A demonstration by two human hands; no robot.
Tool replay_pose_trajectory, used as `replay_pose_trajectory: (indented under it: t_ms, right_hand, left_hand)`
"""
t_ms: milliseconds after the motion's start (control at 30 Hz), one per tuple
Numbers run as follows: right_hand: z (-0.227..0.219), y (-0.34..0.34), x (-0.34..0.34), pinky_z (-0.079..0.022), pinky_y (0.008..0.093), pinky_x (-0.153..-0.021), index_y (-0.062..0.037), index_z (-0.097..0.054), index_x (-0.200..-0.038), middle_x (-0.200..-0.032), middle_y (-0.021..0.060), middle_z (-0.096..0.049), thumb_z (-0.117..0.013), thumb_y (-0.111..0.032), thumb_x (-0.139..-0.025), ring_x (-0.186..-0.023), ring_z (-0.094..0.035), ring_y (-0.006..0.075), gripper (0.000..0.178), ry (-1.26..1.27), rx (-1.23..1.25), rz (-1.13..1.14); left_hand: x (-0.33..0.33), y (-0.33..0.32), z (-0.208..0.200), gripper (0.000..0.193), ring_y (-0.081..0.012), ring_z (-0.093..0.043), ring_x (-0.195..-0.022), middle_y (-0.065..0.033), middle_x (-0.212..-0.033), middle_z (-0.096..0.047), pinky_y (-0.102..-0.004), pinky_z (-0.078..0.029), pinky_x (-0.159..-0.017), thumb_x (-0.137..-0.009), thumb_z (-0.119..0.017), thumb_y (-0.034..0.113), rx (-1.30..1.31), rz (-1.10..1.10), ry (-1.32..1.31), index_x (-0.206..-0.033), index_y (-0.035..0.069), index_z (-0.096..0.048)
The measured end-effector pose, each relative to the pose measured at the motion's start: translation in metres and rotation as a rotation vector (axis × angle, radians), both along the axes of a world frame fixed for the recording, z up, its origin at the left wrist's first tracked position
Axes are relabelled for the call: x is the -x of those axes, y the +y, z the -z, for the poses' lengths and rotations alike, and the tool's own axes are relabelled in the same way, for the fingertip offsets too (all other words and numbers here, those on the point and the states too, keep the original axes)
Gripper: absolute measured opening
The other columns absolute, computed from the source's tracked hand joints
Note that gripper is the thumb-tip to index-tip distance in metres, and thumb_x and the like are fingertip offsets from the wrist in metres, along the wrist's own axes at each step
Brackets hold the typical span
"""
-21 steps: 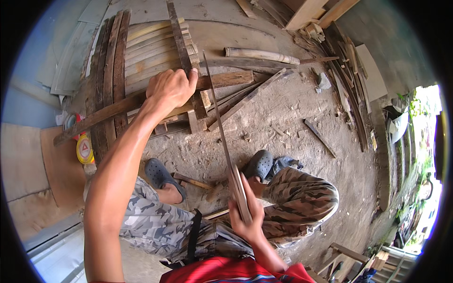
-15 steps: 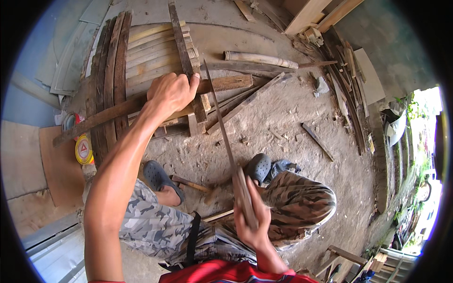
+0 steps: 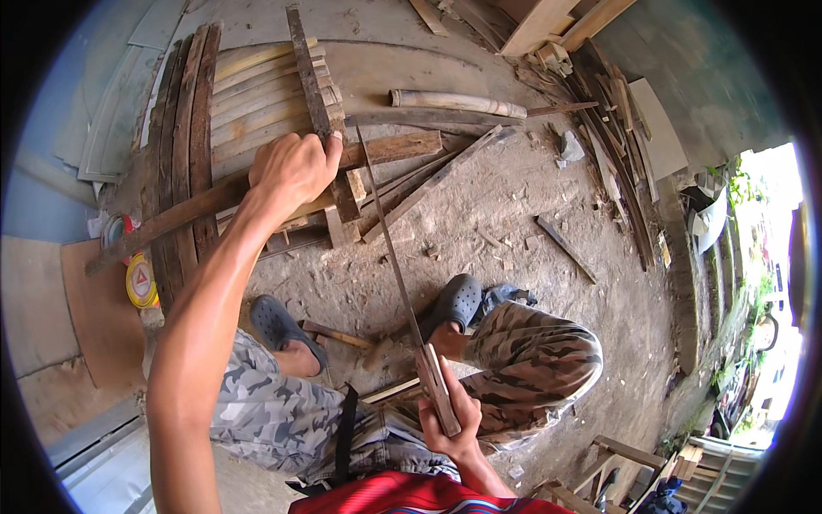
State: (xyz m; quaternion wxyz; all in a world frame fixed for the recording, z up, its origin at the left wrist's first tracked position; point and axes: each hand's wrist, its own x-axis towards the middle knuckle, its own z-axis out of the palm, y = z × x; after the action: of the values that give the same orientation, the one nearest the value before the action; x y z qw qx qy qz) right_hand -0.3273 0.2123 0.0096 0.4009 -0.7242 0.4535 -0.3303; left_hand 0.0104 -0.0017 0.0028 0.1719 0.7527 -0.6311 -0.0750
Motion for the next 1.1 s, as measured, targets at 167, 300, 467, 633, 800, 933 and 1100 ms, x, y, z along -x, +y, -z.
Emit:
replay_pose_trajectory:
  t_ms: [167, 300, 467, 633, 800, 933, 1100]
  right_hand:
    - [0.001, -0.115, -0.084, -0.056, 0.0309, -0.078, -0.0016, -0.043, -0.150, -0.109, 0.0230, -0.073, -0.059, -0.001, -0.084, -0.085, -0.074, 0.0218, 0.068, -0.140, 0.035, 0.046]
    - [0.007, -0.158, -0.124, -0.054, 0.0365, -0.085, -0.0062, -0.043, -0.151, -0.113, 0.0265, -0.070, -0.058, -0.002, -0.084, -0.100, -0.072, 0.0344, 0.069, -0.213, -0.005, 0.082]
    - [0.030, -0.036, -0.034, -0.057, 0.0295, -0.076, 0.0036, -0.041, -0.150, -0.121, 0.0209, -0.070, -0.060, 0.003, -0.080, -0.083, -0.076, 0.0215, 0.072, -0.111, -0.024, 0.002]
    - [0.000, -0.017, -0.012, -0.057, 0.0279, -0.070, 0.0055, -0.044, -0.148, -0.106, 0.0178, -0.075, -0.060, 0.002, -0.081, -0.073, -0.074, 0.0194, 0.069, -0.027, 0.031, -0.023]
    - [0.004, -0.146, -0.106, -0.055, 0.0352, -0.084, -0.0008, -0.043, -0.150, -0.115, 0.0270, -0.069, -0.060, -0.004, -0.085, -0.096, -0.073, 0.0342, 0.067, -0.206, 0.084, 0.053]
    - [0.011, -0.141, -0.113, -0.054, 0.0358, -0.087, -0.0024, -0.043, -0.150, -0.117, 0.0269, -0.069, -0.058, -0.003, -0.084, -0.105, -0.071, 0.0361, 0.067, -0.220, -0.021, 0.054]
    - [0.037, -0.007, -0.005, -0.056, 0.0269, -0.077, 0.0065, -0.045, -0.146, -0.120, 0.0201, -0.071, -0.060, 0.004, -0.079, -0.084, -0.075, 0.0176, 0.069, -0.046, 0.010, -0.003]
  left_hand:
    - [0.003, -0.006, -0.008, 0.073, -0.0296, -0.049, -0.045, -0.0160, -0.046, -0.049, -0.0450, -0.043, -0.049, -0.108, -0.035, 0.044, -0.055, 0.002, -0.011, -0.053, 0.002, -0.057]
    - [0.011, -0.006, -0.017, 0.076, -0.0501, -0.067, -0.073, -0.0317, -0.064, -0.062, -0.0554, -0.053, -0.073, -0.107, -0.033, 0.048, -0.149, -0.070, -0.014, -0.066, -0.007, -0.066]
    - [0.003, -0.003, -0.007, 0.073, -0.0257, -0.055, -0.040, -0.0127, -0.045, -0.055, -0.0446, -0.048, -0.048, -0.107, -0.034, 0.047, -0.124, -0.099, -0.076, -0.054, 0.003, -0.061]
    - [-0.009, -0.002, 0.004, 0.073, -0.0146, -0.039, -0.035, -0.0017, -0.039, -0.041, -0.0384, -0.036, -0.038, -0.108, -0.031, 0.049, -0.069, -0.050, -0.096, -0.049, 0.011, -0.053]
    - [0.009, -0.008, -0.014, 0.075, -0.0453, -0.066, -0.059, -0.0292, -0.060, -0.062, -0.0532, -0.053, -0.065, -0.106, -0.034, 0.048, -0.204, -0.041, 0.007, -0.072, -0.009, -0.068]
    - [0.007, -0.004, -0.010, 0.076, -0.0433, -0.068, -0.062, -0.0259, -0.058, -0.062, -0.0521, -0.054, -0.068, -0.106, -0.031, 0.049, -0.139, -0.106, -0.026, -0.067, -0.006, -0.067]
    - [-0.004, -0.001, 0.002, 0.075, -0.0145, -0.036, -0.032, -0.0010, -0.037, -0.039, -0.0384, -0.036, -0.036, -0.109, -0.030, 0.047, -0.025, -0.027, -0.029, -0.046, 0.010, -0.049]
